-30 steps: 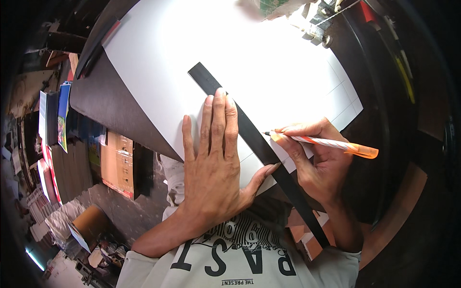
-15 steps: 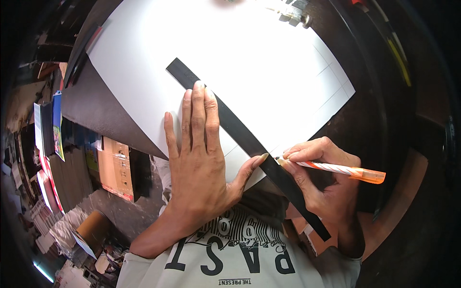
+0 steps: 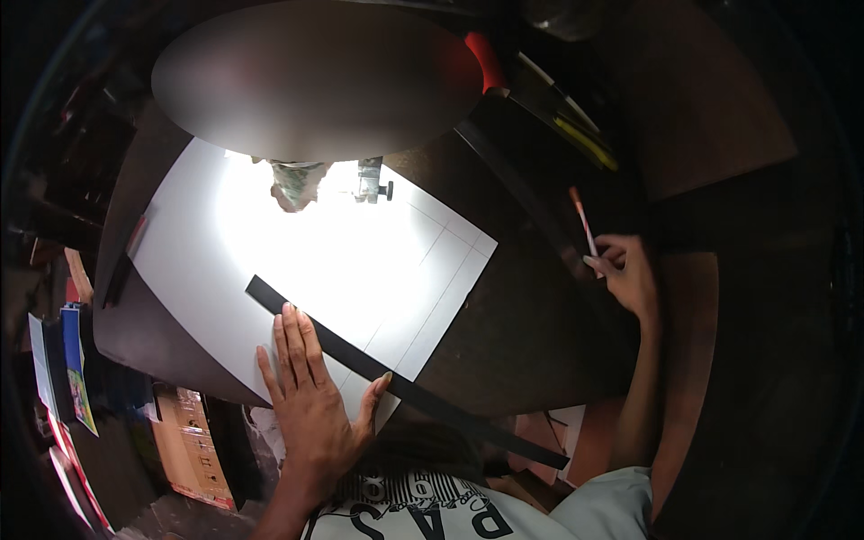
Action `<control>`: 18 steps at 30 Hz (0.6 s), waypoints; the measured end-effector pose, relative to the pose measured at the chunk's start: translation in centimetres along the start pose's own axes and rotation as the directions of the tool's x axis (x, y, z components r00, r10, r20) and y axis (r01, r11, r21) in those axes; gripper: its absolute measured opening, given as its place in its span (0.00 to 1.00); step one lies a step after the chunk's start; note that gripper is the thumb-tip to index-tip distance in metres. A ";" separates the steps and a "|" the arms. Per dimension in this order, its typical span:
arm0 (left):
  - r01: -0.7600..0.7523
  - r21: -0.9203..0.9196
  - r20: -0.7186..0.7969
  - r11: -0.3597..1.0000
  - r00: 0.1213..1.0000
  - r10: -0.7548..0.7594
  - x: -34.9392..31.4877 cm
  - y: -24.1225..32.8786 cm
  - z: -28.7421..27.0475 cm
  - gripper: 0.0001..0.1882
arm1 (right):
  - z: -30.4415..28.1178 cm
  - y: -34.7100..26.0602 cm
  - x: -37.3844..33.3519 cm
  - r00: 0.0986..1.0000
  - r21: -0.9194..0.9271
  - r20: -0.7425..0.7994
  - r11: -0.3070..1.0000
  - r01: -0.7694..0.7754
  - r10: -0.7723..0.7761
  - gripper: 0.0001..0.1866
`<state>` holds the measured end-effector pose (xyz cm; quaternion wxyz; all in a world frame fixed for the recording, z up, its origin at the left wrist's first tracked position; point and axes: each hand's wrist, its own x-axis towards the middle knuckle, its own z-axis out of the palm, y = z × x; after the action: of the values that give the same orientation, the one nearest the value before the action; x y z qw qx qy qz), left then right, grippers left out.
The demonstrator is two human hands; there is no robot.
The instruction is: The person uses a ruler and pen to draw lines on a large sheet of white paper, measuring and marking specific intervals. The person also uses a utility knife to cut a section of the paper against the ruler.
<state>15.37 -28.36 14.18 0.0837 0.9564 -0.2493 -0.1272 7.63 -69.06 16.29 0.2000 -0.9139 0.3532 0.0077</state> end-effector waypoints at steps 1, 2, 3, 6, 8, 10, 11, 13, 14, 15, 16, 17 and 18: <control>0.004 -0.014 0.000 1.000 1.000 -0.004 -0.2 -0.3 -0.3 0.56 | 0.5 -0.4 1.0 1.000 0.036 0.008 0.999 -0.016 0.015 0.21; 0.009 -0.027 0.004 1.000 1.000 -0.009 -0.5 -0.4 -0.5 0.55 | 1.3 0.2 3.5 0.976 0.111 -0.177 0.983 0.146 -0.125 0.20; 0.017 -0.021 -0.003 1.000 1.000 -0.018 -0.5 -0.4 -0.6 0.55 | 2.1 1.4 7.0 0.899 0.154 -0.369 0.939 0.308 -0.234 0.18; -0.030 -0.046 -0.047 0.998 0.999 0.028 -0.1 -0.8 0.2 0.54 | 3.6 4.6 17.9 0.767 -0.008 -0.455 0.863 0.504 -0.452 0.22; -0.004 -0.042 -0.058 0.999 0.998 0.002 0.0 -1.1 0.5 0.55 | 4.3 3.4 21.2 0.836 -0.033 -0.254 0.868 0.496 -0.487 0.26; -0.076 -0.080 -0.082 0.994 0.994 0.070 0.6 -0.7 0.8 0.55 | 1.3 7.5 23.8 0.884 -0.026 -0.168 0.899 0.438 -0.436 0.26; -0.084 -0.087 -0.084 0.993 0.993 0.077 0.7 -0.5 1.1 0.55 | 0.7 7.3 23.7 0.908 -0.020 -0.154 0.920 0.392 -0.390 0.27; -0.087 -0.096 -0.119 0.992 0.990 0.075 0.6 -0.6 1.3 0.57 | 1.1 4.3 20.7 0.909 0.040 -0.244 0.933 0.357 -0.337 0.29; -0.055 -0.084 -0.116 0.995 0.992 0.045 0.2 -1.0 1.2 0.57 | 1.7 1.0 18.3 0.898 0.095 -0.305 0.928 0.360 -0.317 0.31; -0.035 -0.079 -0.115 0.996 0.993 0.026 -0.1 -1.4 1.1 0.57 | 1.8 -2.1 15.2 0.911 0.187 -0.306 0.921 0.343 -0.277 0.32; -0.022 -0.083 -0.099 0.996 0.995 0.013 -0.2 -1.5 1.0 0.57 | 1.3 -4.7 11.1 0.939 0.290 -0.256 0.909 0.300 -0.229 0.33; -0.023 -0.077 -0.093 0.997 0.996 0.015 -0.2 -1.4 1.0 0.58 | 0.5 -6.8 6.4 0.968 0.379 -0.150 0.892 0.246 -0.203 0.35; -0.064 -0.093 -0.093 0.994 0.994 0.055 0.2 -0.9 0.8 0.58 | -1.6 -8.1 1.4 0.975 0.427 -0.030 0.880 0.210 -0.218 0.34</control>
<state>15.71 -27.79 13.13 0.1444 0.9482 -0.2672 -0.0931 13.75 -65.16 20.49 0.3981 -0.8811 0.2413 -0.0835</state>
